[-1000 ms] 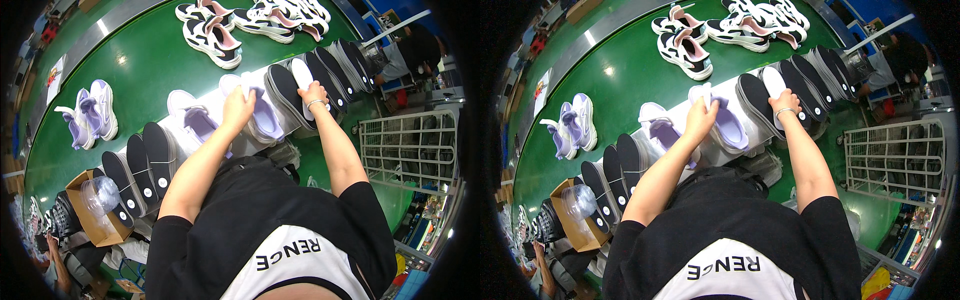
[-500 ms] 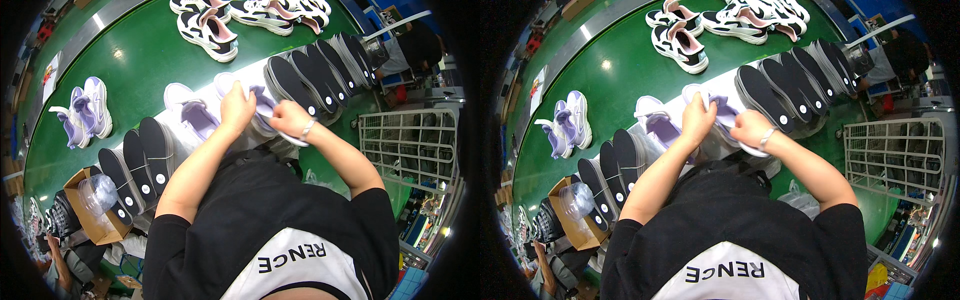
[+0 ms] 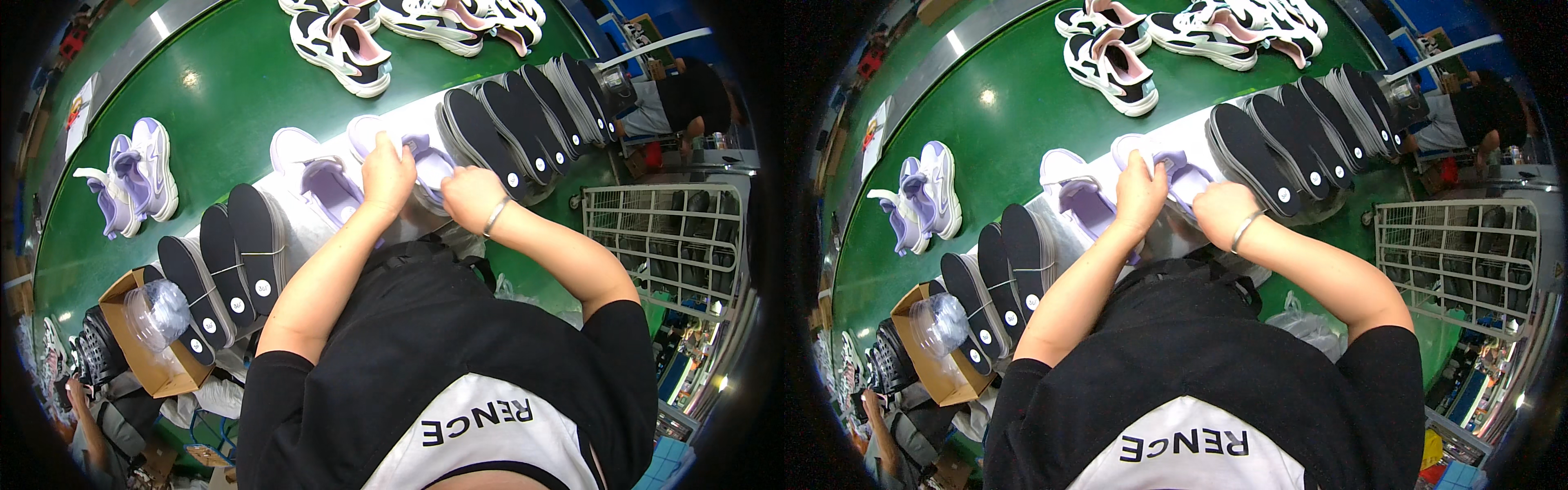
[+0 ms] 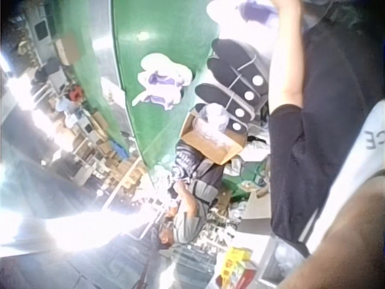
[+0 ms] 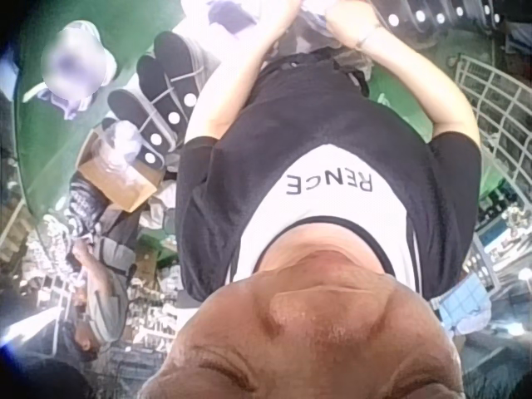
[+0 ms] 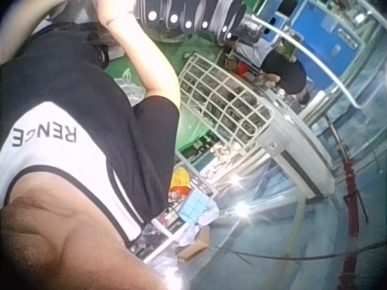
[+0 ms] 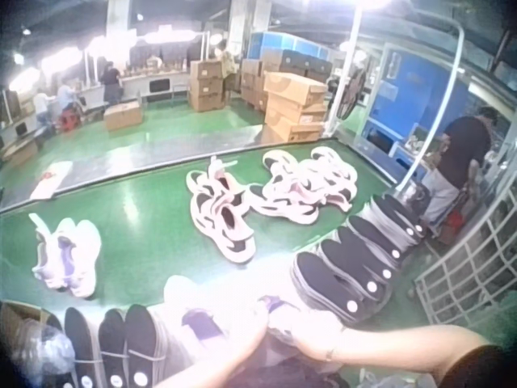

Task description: The person picks up insoles from a shelf, walks to a conveyor belt, and inserts the insoles into shoes one at a time. The person also sorts shoes on the belt and picks up a water bottle.

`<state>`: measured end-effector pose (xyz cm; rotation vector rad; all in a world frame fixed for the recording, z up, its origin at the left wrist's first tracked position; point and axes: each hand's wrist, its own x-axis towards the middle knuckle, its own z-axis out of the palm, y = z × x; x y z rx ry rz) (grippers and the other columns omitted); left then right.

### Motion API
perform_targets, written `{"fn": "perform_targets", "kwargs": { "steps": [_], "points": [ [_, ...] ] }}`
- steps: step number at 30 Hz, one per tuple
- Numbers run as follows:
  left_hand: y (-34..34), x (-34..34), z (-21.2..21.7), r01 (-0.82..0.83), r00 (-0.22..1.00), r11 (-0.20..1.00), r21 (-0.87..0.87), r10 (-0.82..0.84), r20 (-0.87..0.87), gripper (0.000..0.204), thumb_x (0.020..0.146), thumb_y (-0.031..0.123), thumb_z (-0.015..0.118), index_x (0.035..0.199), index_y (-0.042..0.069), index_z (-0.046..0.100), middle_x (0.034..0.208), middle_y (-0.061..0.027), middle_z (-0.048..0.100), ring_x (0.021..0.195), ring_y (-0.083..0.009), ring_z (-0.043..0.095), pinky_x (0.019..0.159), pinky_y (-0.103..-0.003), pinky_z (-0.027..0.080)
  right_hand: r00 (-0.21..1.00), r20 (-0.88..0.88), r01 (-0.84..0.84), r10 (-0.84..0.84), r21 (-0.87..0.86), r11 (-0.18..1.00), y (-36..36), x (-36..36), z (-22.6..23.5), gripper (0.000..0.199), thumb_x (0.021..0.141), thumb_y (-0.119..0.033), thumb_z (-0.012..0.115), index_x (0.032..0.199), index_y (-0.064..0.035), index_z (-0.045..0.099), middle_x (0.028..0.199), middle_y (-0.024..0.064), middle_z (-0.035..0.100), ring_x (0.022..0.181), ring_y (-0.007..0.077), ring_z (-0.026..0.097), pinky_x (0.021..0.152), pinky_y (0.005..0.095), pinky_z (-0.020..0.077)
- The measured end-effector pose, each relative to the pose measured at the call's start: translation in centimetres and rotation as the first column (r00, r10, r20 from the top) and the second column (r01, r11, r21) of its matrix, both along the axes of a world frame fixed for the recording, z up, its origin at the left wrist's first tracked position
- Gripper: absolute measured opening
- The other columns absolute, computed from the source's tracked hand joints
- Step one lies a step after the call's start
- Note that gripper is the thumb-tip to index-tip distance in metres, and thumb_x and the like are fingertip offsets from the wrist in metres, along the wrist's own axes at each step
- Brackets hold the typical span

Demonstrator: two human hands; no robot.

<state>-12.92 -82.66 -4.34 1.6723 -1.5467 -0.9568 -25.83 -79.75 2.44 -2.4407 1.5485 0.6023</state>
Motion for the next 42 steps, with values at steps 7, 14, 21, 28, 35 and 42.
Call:
{"fn": "perform_targets", "kwargs": {
  "steps": [7, 14, 21, 28, 35, 42],
  "points": [
    [0.0, 0.4, -1.7, -0.064, 0.977, 0.998, 0.018, 0.066, -0.204, 0.023, 0.075, 0.015, 0.055, 0.084, -0.003, 0.046, 0.071, -0.0200, 0.057, 0.066, -0.0341, 0.056, 0.060, -0.038, 0.043, 0.998, 0.064, 0.018, -0.021, 0.046, 0.999, -2.4, 0.5, -5.6, 0.014, 0.069, -0.011, 0.051, 0.073, -0.0057, 0.063, 0.077, 0.0141, 0.061, 0.073, 0.0261, 0.060, 0.067, 0.0345, 0.0471],
    [-0.8, 0.4, -1.9, -0.019, 0.981, 0.998, -0.059, 0.007, -0.196, 0.024, 0.074, 0.016, 0.055, 0.080, -0.004, 0.042, 0.069, -0.0257, 0.053, 0.069, -0.0426, 0.051, 0.062, -0.046, 0.039, 0.980, -0.198, 0.080, -0.002, 0.385, 0.919, -5.0, 1.3, -6.1, 0.022, 0.070, -0.011, 0.053, 0.088, -0.0043, 0.063, 0.091, 0.0154, 0.060, 0.089, 0.0250, 0.058, 0.076, 0.0322, 0.0446],
    [-1.3, 0.0, -2.3, -0.001, 0.992, 0.997, -0.078, -0.009, -0.129, 0.024, 0.074, 0.016, 0.054, 0.079, -0.004, 0.042, 0.068, -0.0261, 0.053, 0.069, -0.0428, 0.051, 0.062, -0.046, 0.039, 0.956, -0.281, 0.182, -0.088, 0.328, 0.927, -4.5, 2.3, -5.1, 0.022, 0.072, -0.010, 0.051, 0.091, -0.0095, 0.062, 0.096, 0.0104, 0.060, 0.089, 0.0238, 0.058, 0.075, 0.0318, 0.0459],
    [-1.3, -0.5, -1.2, 0.003, 0.999, 0.999, -0.037, -0.005, -0.052, 0.024, 0.076, 0.017, 0.053, 0.085, -0.004, 0.045, 0.074, -0.0252, 0.054, 0.074, -0.0421, 0.052, 0.064, -0.043, 0.041, 0.923, -0.324, -0.060, 0.207, 0.411, 0.909, -4.5, 0.7, -3.6, 0.024, 0.075, -0.015, 0.049, 0.094, -0.0073, 0.061, 0.096, 0.0109, 0.060, 0.090, 0.0208, 0.058, 0.073, 0.0296, 0.0456],
    [-1.7, -0.5, -3.1, -0.034, 0.985, 0.999, 0.038, 0.040, -0.169, 0.026, 0.076, 0.018, 0.054, 0.089, -0.003, 0.047, 0.077, -0.0214, 0.057, 0.074, -0.0353, 0.056, 0.066, -0.038, 0.043, 0.992, -0.078, -0.052, 0.100, 0.468, 0.882, -2.4, -1.7, -2.5, 0.025, 0.069, -0.010, 0.049, 0.091, -0.0046, 0.059, 0.091, 0.0136, 0.061, 0.088, 0.0244, 0.058, 0.090, 0.0449, 0.0242],
    [-1.5, -0.4, -2.1, -0.039, 0.906, 0.985, 0.167, 0.105, -0.410, 0.032, 0.076, 0.021, 0.054, 0.097, -0.003, 0.048, 0.083, -0.0168, 0.058, 0.079, -0.0255, 0.057, 0.071, -0.032, 0.043, 0.980, 0.188, -0.140, 0.061, 0.441, 0.887, -2.7, -3.6, -3.0, 0.021, 0.072, -0.017, 0.050, 0.089, -0.0067, 0.057, 0.080, 0.0130, 0.061, 0.085, 0.0249, 0.058, 0.088, 0.0459, 0.0262]
  ]
}}
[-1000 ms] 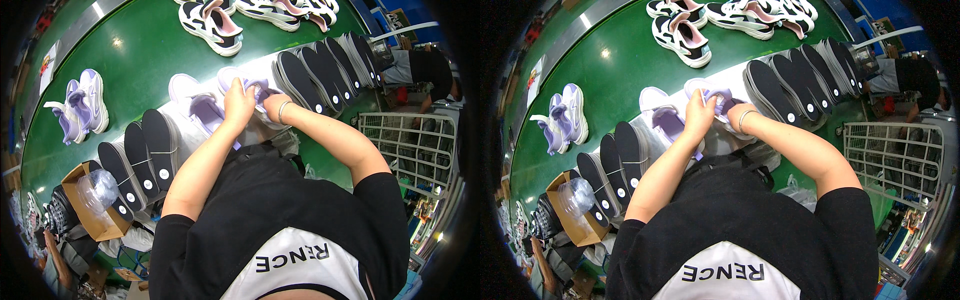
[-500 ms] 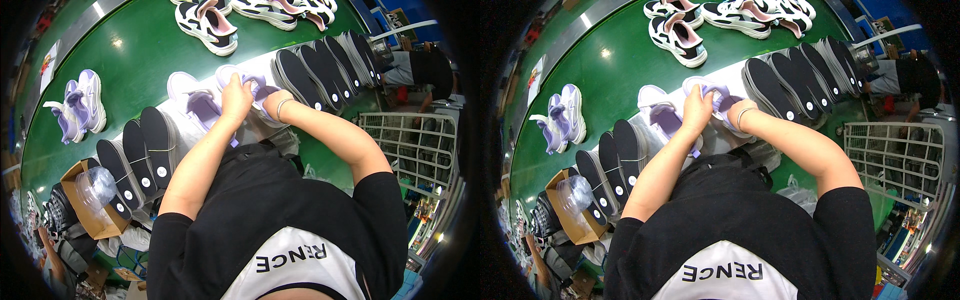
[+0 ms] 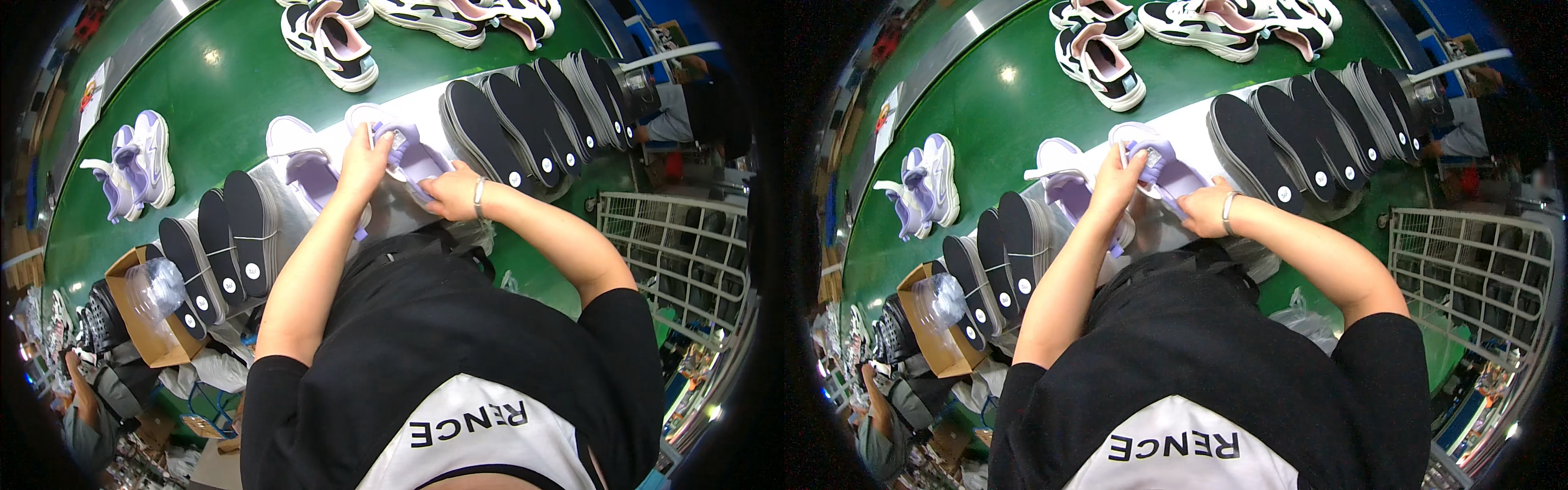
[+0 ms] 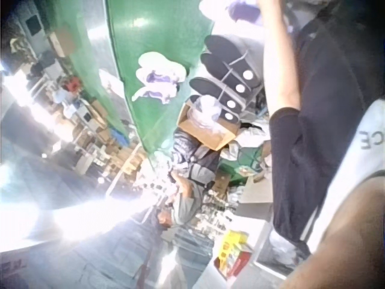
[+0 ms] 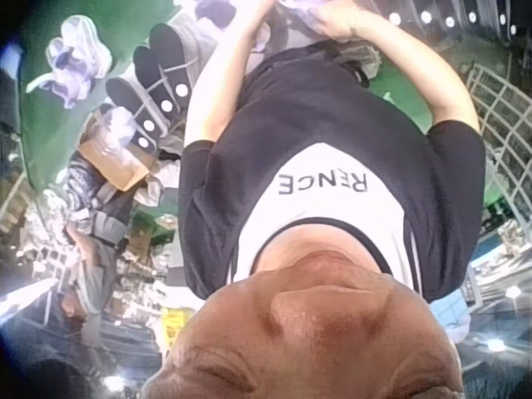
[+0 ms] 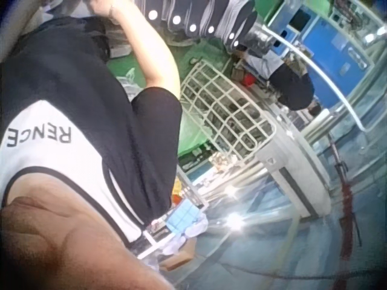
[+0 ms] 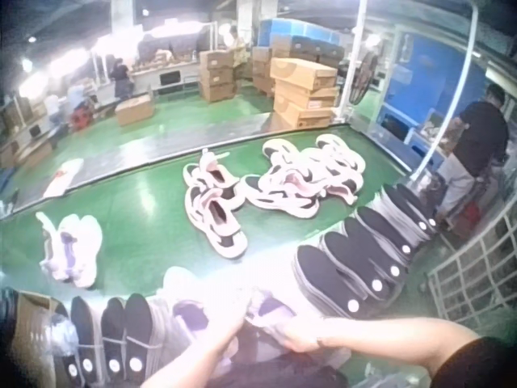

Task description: The person picks up insoles from a shelf, walks to a conveyor belt, and inserts the insoles into shoes one at a time. The person also sorts shoes on the belt and picks up a water bottle.

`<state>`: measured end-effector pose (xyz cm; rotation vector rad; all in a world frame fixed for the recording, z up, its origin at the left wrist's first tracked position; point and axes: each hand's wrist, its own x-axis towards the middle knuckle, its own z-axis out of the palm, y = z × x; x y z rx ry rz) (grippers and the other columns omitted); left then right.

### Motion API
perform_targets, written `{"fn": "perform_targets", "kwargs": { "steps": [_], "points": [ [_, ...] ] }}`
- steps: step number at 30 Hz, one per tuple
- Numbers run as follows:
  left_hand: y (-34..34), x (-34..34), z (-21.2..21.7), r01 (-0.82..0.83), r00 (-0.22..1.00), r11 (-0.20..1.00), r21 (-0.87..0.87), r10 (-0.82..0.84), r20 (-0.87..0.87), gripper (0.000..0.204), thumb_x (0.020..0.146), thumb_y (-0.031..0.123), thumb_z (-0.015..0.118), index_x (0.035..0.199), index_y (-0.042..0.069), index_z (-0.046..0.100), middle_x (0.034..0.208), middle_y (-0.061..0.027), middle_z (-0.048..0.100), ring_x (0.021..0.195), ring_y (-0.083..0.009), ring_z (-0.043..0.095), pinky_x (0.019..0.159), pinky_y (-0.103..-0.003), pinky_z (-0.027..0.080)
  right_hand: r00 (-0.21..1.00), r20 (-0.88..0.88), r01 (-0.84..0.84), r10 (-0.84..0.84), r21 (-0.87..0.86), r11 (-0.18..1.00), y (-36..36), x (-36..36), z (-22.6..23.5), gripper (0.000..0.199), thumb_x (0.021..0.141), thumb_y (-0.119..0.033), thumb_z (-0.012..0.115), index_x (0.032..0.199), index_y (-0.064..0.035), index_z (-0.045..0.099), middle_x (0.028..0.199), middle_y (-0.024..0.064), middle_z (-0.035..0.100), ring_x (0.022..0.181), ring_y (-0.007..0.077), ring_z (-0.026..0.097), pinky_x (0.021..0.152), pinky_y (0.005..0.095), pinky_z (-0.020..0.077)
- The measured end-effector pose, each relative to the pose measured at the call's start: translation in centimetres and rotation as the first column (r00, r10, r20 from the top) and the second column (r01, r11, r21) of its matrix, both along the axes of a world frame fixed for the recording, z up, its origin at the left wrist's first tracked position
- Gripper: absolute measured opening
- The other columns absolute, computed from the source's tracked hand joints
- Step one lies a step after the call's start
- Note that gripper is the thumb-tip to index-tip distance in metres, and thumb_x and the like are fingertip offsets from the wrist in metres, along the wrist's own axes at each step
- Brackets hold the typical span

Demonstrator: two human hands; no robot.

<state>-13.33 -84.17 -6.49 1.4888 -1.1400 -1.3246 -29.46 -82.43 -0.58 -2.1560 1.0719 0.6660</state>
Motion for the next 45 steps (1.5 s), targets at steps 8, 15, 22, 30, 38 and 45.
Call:
{"fn": "perform_targets", "kwargs": {
  "steps": [8, 15, 22, 30, 38, 45],
  "points": [
    [6.3, 3.7, 5.6, -0.208, 0.929, 0.947, -0.246, 0.269, 0.253, 0.031, 0.075, 0.011, 0.060, 0.100, -0.003, 0.047, 0.089, -0.0130, 0.057, 0.075, -0.0166, 0.057, 0.066, -0.025, 0.045, 0.554, 0.485, 0.628, -0.677, 0.290, 0.722, -1.1, -6.7, -1.6, 0.028, 0.082, -0.015, 0.050, 0.104, 0.0018, 0.048, 0.095, 0.0112, 0.058, 0.086, 0.0138, 0.054, 0.068, 0.0271, 0.0444],
    [8.4, 2.9, 5.8, -0.039, 0.654, 0.994, 0.098, -0.049, 0.755, 0.055, 0.072, 0.043, 0.057, 0.100, -0.003, 0.050, 0.078, -0.0180, 0.060, 0.070, -0.0272, 0.060, 0.062, -0.035, 0.046, 0.622, 0.495, 0.455, -0.607, 0.402, 0.795, 2.7, -2.2, -3.7, 0.034, 0.075, -0.015, 0.050, 0.105, 0.0013, 0.047, 0.095, 0.0164, 0.052, 0.079, 0.0263, 0.055, 0.071, 0.0326, 0.0440],
    [5.4, 1.4, 4.5, 0.019, 0.554, 0.964, 0.266, -0.232, 0.800, 0.040, 0.075, 0.039, 0.051, 0.086, 0.000, 0.053, 0.065, -0.0174, 0.058, 0.064, -0.0335, 0.058, 0.057, -0.042, 0.045, 0.715, 0.668, 0.049, 0.206, -0.343, 0.938, 0.8, -0.7, 0.4, 0.017, 0.071, -0.015, 0.053, 0.086, -0.0063, 0.055, 0.090, 0.0072, 0.055, 0.082, 0.0223, 0.054, 0.077, 0.0341, 0.0369],
    [4.9, 2.0, 4.4, 0.101, 0.616, 0.956, 0.276, -0.278, 0.737, 0.036, 0.077, 0.035, 0.049, 0.081, 0.000, 0.053, 0.064, -0.0184, 0.058, 0.063, -0.0342, 0.057, 0.058, -0.042, 0.045, 0.827, 0.071, -0.559, 0.557, 0.207, 0.803, -3.4, 5.5, 1.6, 0.034, 0.062, -0.026, 0.059, 0.089, -0.0056, 0.056, 0.083, 0.0091, 0.060, 0.084, 0.0210, 0.055, 0.083, 0.0454, 0.0306],
    [4.8, 2.6, 4.4, 0.123, 0.679, 0.963, 0.240, -0.258, 0.687, 0.035, 0.077, 0.033, 0.050, 0.076, -0.002, 0.051, 0.059, -0.0187, 0.056, 0.059, -0.0351, 0.057, 0.055, -0.043, 0.045, 0.745, -0.180, -0.658, 0.642, -0.040, 0.752, -1.3, 5.7, -0.4, 0.048, 0.068, -0.019, 0.057, 0.112, -0.0037, 0.045, 0.097, 0.0046, 0.057, 0.100, 0.0189, 0.046, 0.088, 0.0535, 0.0225],
    [4.8, 2.9, 4.0, 0.124, 0.676, 0.972, 0.198, -0.228, 0.700, 0.037, 0.075, 0.034, 0.052, 0.077, -0.003, 0.050, 0.057, -0.0181, 0.055, 0.055, -0.0344, 0.057, 0.050, -0.042, 0.045, 0.736, -0.229, -0.658, 0.637, -0.018, 0.753, -1.2, 6.5, -0.3, 0.046, 0.068, -0.016, 0.055, 0.112, -0.0030, 0.045, 0.097, 0.0051, 0.057, 0.099, 0.0206, 0.046, 0.088, 0.0581, 0.0211]
  ]
}}
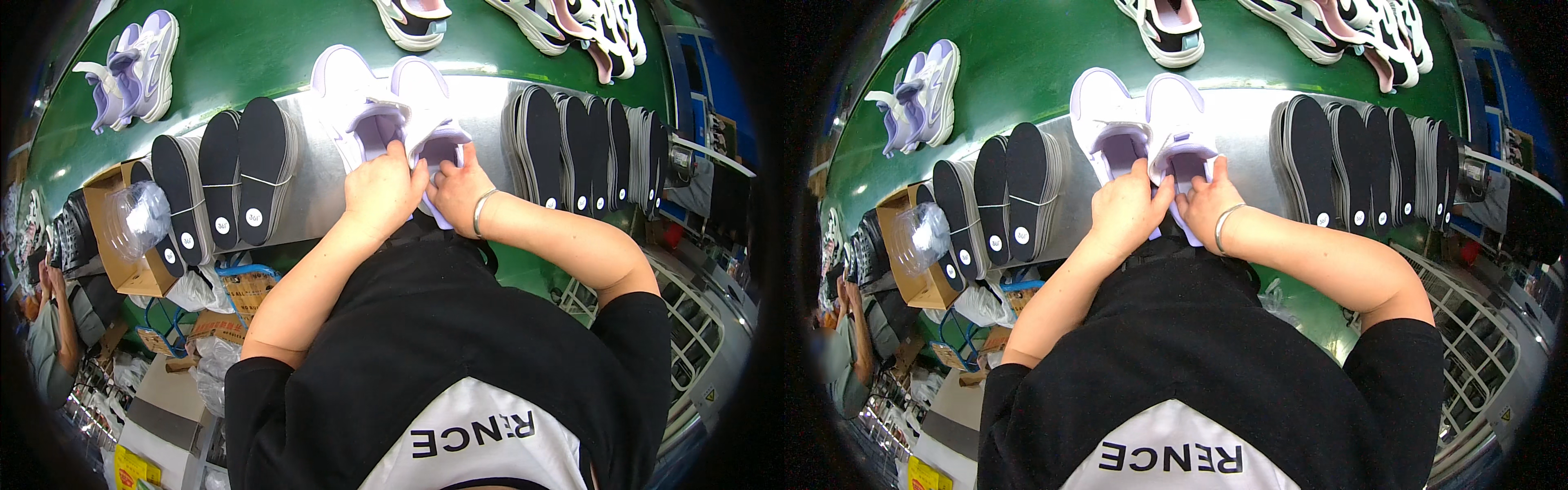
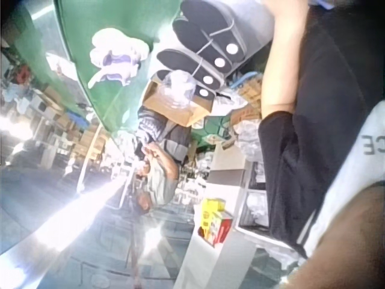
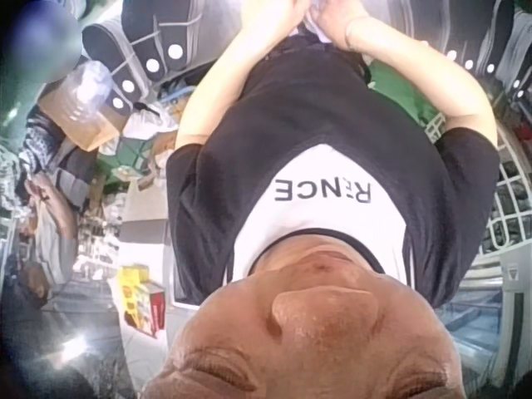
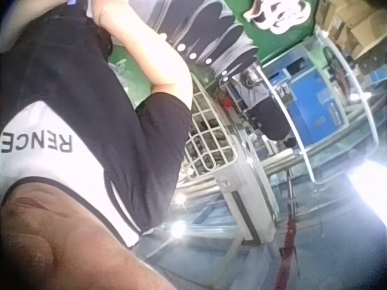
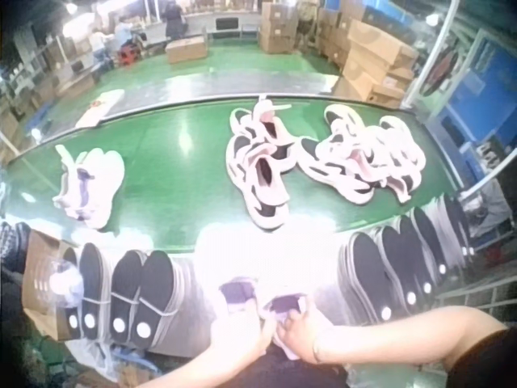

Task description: The person picks up insoles from a shelf, walks to a conveyor belt, and inserts the insoles into shoes one at a time. The person also sorts shoes on the belt and picks up a water bottle.

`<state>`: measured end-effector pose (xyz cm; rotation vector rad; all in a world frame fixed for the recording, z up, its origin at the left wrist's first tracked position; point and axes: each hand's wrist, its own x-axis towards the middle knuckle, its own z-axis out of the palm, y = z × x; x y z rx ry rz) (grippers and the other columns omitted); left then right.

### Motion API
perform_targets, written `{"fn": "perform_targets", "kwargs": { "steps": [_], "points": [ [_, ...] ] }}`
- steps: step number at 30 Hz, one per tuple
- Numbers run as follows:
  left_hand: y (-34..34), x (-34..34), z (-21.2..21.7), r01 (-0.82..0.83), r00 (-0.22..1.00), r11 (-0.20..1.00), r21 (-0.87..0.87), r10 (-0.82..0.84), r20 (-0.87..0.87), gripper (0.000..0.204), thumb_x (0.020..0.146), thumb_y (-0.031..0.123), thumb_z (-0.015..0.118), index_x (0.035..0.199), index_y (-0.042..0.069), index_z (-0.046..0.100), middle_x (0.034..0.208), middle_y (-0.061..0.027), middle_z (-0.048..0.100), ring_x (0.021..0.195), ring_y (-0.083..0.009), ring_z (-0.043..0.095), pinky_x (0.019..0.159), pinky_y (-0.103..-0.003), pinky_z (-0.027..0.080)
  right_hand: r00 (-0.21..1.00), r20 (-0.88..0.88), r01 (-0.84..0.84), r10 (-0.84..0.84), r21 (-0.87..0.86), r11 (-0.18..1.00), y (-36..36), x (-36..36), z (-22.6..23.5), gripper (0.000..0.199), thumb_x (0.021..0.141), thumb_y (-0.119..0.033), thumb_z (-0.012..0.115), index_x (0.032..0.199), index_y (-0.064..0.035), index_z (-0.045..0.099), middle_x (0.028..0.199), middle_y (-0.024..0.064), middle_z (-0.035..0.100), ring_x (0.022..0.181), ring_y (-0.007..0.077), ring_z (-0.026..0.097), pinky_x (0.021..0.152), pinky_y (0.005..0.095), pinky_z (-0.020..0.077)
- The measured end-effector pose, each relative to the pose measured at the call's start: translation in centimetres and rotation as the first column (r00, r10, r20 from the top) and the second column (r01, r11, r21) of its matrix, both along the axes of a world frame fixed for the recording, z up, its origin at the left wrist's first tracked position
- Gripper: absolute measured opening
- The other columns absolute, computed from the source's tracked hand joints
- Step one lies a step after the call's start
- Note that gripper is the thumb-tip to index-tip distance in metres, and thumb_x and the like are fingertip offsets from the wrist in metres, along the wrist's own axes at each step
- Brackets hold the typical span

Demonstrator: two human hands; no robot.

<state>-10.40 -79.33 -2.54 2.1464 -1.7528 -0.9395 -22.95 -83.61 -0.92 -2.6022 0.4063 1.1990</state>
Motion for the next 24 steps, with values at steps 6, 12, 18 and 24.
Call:
{"fn": "perform_targets", "kwargs": {
  "steps": [6, 12, 18, 24],
  "points": [
    [-0.1, 0.1, 0.2, -0.009, 0.996, 1.000, 0.023, 0.007, 0.086, 0.036, 0.072, 0.032, 0.054, 0.075, -0.003, 0.047, 0.054, -0.0157, 0.055, 0.050, -0.0303, 0.057, 0.047, -0.039, 0.047, 0.694, 0.518, 0.243, -0.500, 0.485, 0.840, -2.9, -4.4, 2.8, 0.035, 0.066, -0.005, 0.050, 0.100, -0.0044, 0.054, 0.089, 0.0062, 0.056, 0.089, 0.0210, 0.051, 0.089, 0.0427, 0.0317],
    [0.4, 1.2, 0.3, -0.067, 0.998, 0.998, 0.012, 0.067, -0.015, 0.033, 0.072, 0.028, 0.051, 0.081, -0.004, 0.048, 0.054, -0.0159, 0.055, 0.053, -0.0320, 0.057, 0.051, -0.043, 0.045, -0.249, 0.230, 0.602, -0.941, 0.798, 0.035, -5.1, -10.4, 1.1, 0.020, 0.078, -0.001, 0.044, 0.096, 0.0016, 0.053, 0.089, 0.0047, 0.055, 0.080, 0.0101, 0.052, 0.074, 0.0225, 0.0422],
    [-2.3, 7.8, 4.4, -0.451, 0.873, 0.889, -0.083, 0.420, -0.250, 0.029, 0.071, 0.026, 0.054, 0.061, -0.001, 0.053, 0.049, -0.0139, 0.052, 0.051, -0.0289, 0.056, 0.051, -0.037, 0.043, -0.097, 0.371, 0.676, -0.924, 0.706, 0.212, -6.7, -7.8, -1.3, 0.020, 0.077, -0.004, 0.047, 0.095, 0.0009, 0.054, 0.090, 0.0083, 0.055, 0.080, 0.0133, 0.053, 0.072, 0.0236, 0.0419],
    [-11.8, 17.9, 3.8, -0.431, 0.852, 0.868, -0.248, 0.481, 0.206, 0.034, 0.074, 0.031, 0.048, 0.085, -0.001, 0.052, 0.075, -0.0205, 0.059, 0.073, -0.0373, 0.056, 0.065, -0.044, 0.043, 0.246, 0.840, 0.672, -0.485, 0.213, 0.709, -12.2, -0.8, -1.5, 0.049, 0.068, -0.017, 0.061, 0.112, -0.0098, 0.043, 0.111, 0.0164, 0.042, 0.102, 0.0328, 0.042, 0.085, 0.0373, 0.0369]
  ]
}}
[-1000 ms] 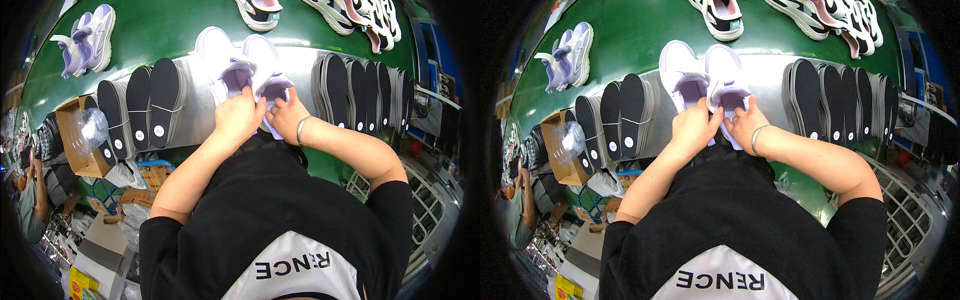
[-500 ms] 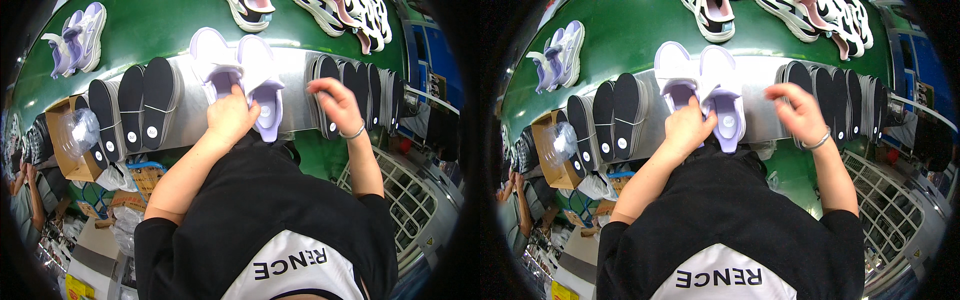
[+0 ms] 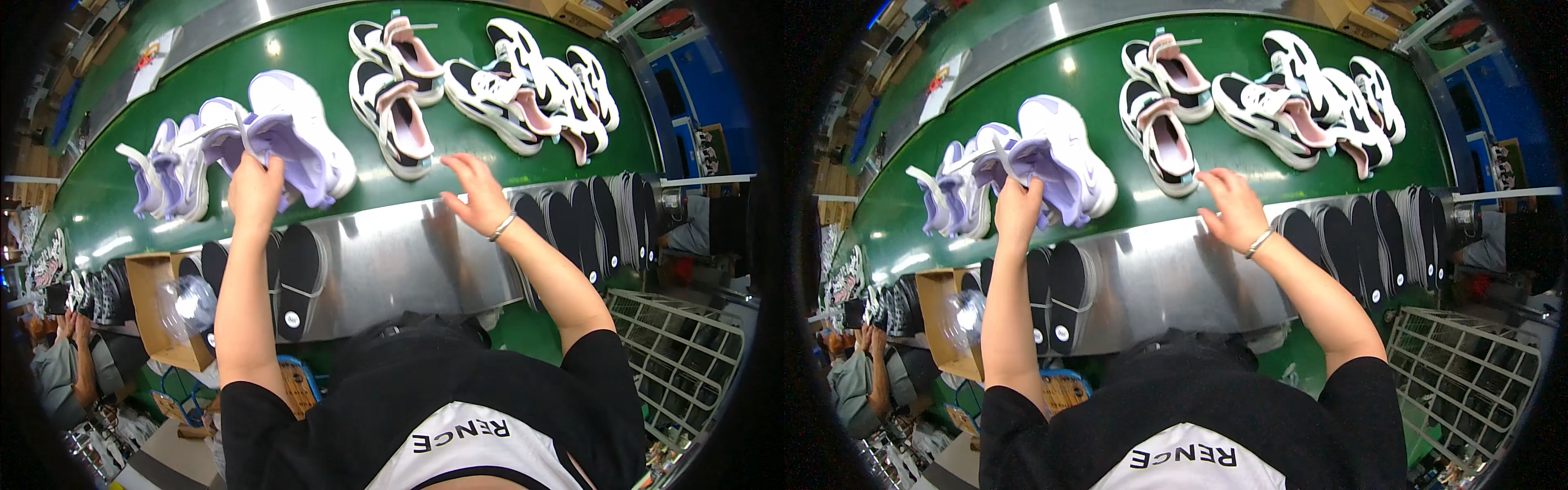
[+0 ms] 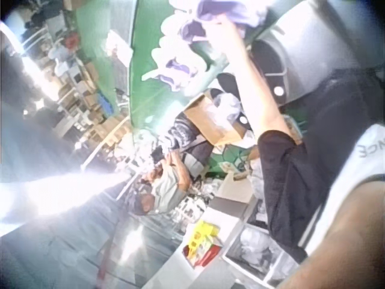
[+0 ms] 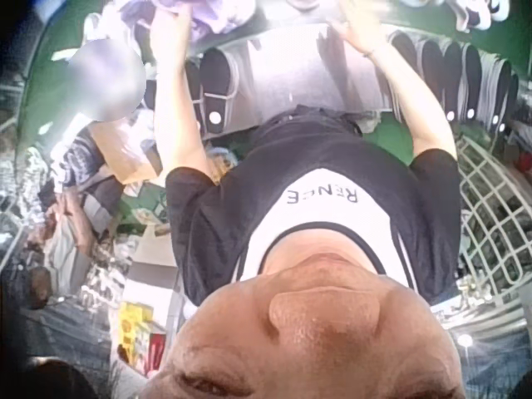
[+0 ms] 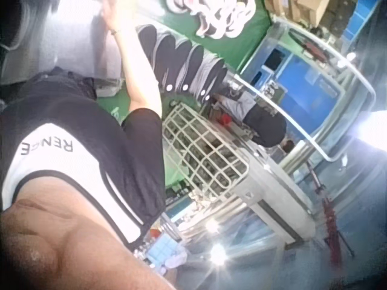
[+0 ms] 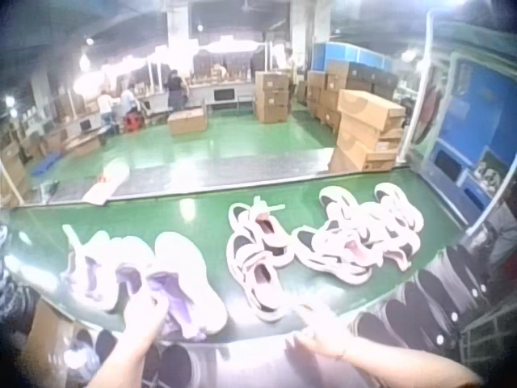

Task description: The person picks up insoles from a shelf, walks to a conveyor belt, and inserts the insoles into shoes one at a time. The person also sorts shoes on the belt and picks up a water bottle.

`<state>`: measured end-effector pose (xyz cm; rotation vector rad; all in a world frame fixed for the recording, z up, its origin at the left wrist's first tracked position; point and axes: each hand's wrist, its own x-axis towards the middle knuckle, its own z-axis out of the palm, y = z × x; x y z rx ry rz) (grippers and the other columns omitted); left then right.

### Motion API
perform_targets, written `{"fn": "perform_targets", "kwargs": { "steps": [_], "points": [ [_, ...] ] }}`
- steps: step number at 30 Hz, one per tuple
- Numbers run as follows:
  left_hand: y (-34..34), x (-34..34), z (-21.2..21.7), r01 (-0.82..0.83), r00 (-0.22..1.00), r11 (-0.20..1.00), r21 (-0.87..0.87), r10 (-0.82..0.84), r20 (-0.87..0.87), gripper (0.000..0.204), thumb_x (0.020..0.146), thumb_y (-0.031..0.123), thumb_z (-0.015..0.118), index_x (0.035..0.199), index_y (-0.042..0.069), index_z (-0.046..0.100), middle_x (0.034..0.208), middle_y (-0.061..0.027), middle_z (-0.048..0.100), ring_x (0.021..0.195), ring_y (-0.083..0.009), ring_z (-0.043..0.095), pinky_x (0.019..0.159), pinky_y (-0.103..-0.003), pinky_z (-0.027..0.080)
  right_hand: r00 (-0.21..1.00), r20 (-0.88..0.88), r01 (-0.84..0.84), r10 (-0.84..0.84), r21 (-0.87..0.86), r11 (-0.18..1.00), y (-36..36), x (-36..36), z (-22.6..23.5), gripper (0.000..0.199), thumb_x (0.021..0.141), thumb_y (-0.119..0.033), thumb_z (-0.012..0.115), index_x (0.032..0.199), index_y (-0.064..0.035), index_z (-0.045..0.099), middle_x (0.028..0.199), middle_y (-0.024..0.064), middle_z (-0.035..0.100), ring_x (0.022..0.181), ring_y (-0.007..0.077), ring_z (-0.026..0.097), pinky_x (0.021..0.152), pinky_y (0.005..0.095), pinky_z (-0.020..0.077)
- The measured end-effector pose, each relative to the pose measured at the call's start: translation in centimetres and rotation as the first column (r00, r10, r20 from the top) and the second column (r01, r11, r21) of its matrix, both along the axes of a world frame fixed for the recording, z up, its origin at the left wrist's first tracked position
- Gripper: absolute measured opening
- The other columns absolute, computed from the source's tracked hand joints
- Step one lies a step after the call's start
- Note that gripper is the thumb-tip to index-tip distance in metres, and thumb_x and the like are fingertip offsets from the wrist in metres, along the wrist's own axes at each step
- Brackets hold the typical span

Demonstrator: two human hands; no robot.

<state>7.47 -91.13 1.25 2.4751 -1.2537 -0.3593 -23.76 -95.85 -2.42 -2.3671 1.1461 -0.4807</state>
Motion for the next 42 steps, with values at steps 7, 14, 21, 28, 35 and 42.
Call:
{"fn": "perform_targets", "kwargs": {
  "steps": [7, 14, 21, 28, 35, 42],
  "points": [
    [-2.6, 4.6, -9.4, -0.054, 0.987, 0.995, 0.080, 0.041, 0.156, 0.056, 0.076, 0.036, 0.051, 0.121, 0.009, 0.035, 0.119, -0.0187, 0.039, 0.114, -0.0318, 0.033, 0.088, -0.050, 0.029, 0.940, -0.340, 0.015, 0.005, 0.057, 0.998, -5.6, 5.8, -3.3, 0.040, 0.061, -0.024, 0.068, 0.097, -0.0140, 0.055, 0.117, 0.0165, 0.037, 0.107, 0.0307, 0.038, 0.085, 0.0426, 0.0345],
    [-3.1, -4.3, -7.6, 0.335, 0.934, 0.852, -0.403, -0.356, 0.024, 0.046, 0.075, 0.017, 0.056, 0.113, -0.003, 0.039, 0.111, -0.0203, 0.042, 0.100, -0.0346, 0.042, 0.088, -0.040, 0.032, 0.923, -0.377, 0.092, -0.073, 0.033, 0.995, -14.3, 7.4, -3.0, 0.031, 0.054, -0.032, 0.072, 0.079, -0.0159, 0.063, 0.128, 0.0185, 0.028, 0.122, 0.0363, 0.018, 0.089, 0.0547, 0.0270],
    [-8.3, -9.0, -9.5, -0.125, 0.491, 0.990, -0.061, 0.008, -0.871, 0.086, 0.072, 0.044, 0.060, 0.131, 0.006, 0.010, 0.129, -0.0175, 0.023, 0.110, -0.0266, 0.037, 0.081, -0.035, 0.037, 0.880, -0.475, 0.068, -0.031, 0.061, 0.996, -11.7, 8.1, -3.1, 0.036, 0.061, -0.037, 0.066, 0.085, -0.0101, 0.063, 0.098, 0.0155, 0.048, 0.098, 0.0296, 0.042, 0.073, 0.0386, 0.0448],
    [-8.0, -13.5, -11.7, 0.127, 0.501, 0.950, -0.284, -0.309, -0.809, 0.068, 0.068, 0.010, 0.056, 0.125, 0.005, 0.021, 0.124, -0.0150, 0.030, 0.114, -0.0241, 0.033, 0.096, -0.034, 0.027, 0.977, -0.210, 0.072, -0.041, 0.140, 0.988, -1.0, 0.2, -1.2, 0.046, 0.062, -0.028, 0.066, 0.102, -0.0117, 0.050, 0.111, 0.0153, 0.041, 0.104, 0.0296, 0.039, 0.079, 0.0415, 0.0379],
    [-6.5, -14.9, -13.5, -0.006, 0.443, 0.996, -0.091, -0.079, -0.893, 0.063, 0.074, 0.023, 0.058, 0.125, 0.013, 0.023, 0.116, -0.0084, 0.040, 0.095, -0.0221, 0.047, 0.068, -0.037, 0.045, 0.800, -0.237, 0.567, -0.551, -0.002, 0.824, 6.7, -13.3, -0.1, 0.037, 0.065, -0.028, 0.063, 0.094, -0.0088, 0.052, 0.109, 0.0122, 0.047, 0.099, 0.0270, 0.045, 0.077, 0.0378, 0.0396],
    [-7.8, -15.6, -10.1, 0.249, 0.781, 0.818, -0.519, -0.486, -0.393, 0.049, 0.068, 0.019, 0.065, 0.106, -0.006, 0.047, 0.105, -0.0194, 0.047, 0.096, -0.0280, 0.046, 0.085, -0.034, 0.035, 0.648, -0.506, 0.655, -0.570, -0.011, 0.755, 10.7, -16.1, -2.7, 0.052, 0.060, -0.039, 0.066, 0.101, -0.0129, 0.049, 0.112, 0.0116, 0.046, 0.097, 0.0253, 0.045, 0.078, 0.0379, 0.0341]
  ]
}}
